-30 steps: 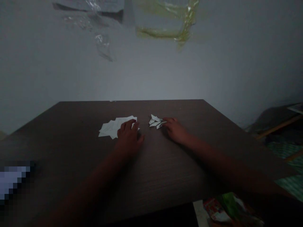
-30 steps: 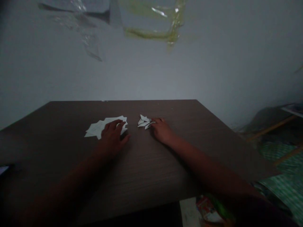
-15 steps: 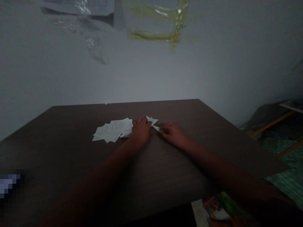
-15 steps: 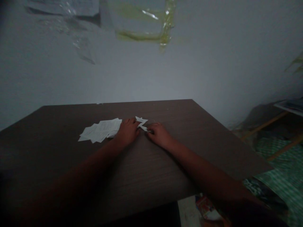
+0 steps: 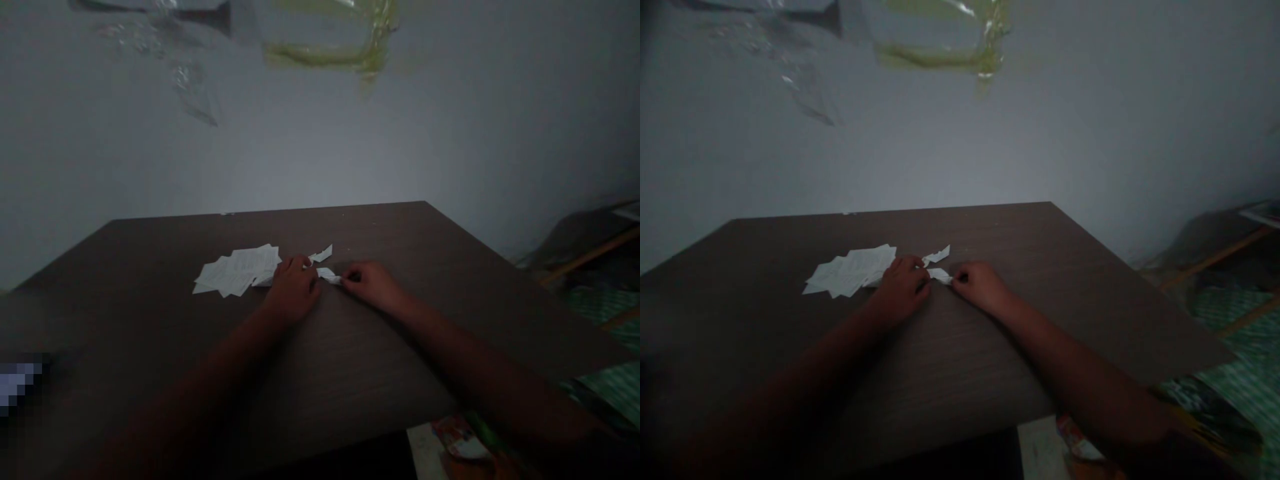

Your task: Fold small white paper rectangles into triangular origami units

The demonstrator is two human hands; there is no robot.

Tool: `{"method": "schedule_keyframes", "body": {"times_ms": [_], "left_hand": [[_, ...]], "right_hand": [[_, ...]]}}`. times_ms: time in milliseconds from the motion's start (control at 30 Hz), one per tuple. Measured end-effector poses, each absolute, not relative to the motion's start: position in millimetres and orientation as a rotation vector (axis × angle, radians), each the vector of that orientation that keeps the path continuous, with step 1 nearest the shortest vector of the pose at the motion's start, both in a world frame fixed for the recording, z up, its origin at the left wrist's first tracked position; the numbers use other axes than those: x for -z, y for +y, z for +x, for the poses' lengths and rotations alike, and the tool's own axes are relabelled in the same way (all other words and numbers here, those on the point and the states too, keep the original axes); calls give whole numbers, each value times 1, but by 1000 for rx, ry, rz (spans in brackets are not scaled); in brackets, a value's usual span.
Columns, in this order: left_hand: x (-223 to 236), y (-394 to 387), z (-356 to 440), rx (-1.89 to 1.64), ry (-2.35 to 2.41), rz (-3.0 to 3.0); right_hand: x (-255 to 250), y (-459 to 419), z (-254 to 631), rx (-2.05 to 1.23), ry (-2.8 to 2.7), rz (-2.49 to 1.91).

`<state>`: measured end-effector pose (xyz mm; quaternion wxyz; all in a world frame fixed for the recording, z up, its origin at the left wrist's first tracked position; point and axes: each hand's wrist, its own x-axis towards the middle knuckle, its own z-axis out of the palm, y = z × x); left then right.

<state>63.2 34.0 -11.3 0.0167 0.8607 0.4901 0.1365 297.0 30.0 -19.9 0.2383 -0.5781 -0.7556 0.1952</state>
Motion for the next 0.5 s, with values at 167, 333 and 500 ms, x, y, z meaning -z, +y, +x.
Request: {"method": "schedule_keyframes", "body": {"times_ms": [167, 333, 500], "left_hand": [[9, 38, 64, -463, 1576, 2645], [7, 45, 68, -363, 1623, 2635], [7, 46, 64, -377, 1568, 2642]], "right_hand": [[12, 27, 295, -436, -2199, -1598], [8, 25, 294, -337, -2301, -1568], [13, 27, 294, -331, -2241, -1535]]}}
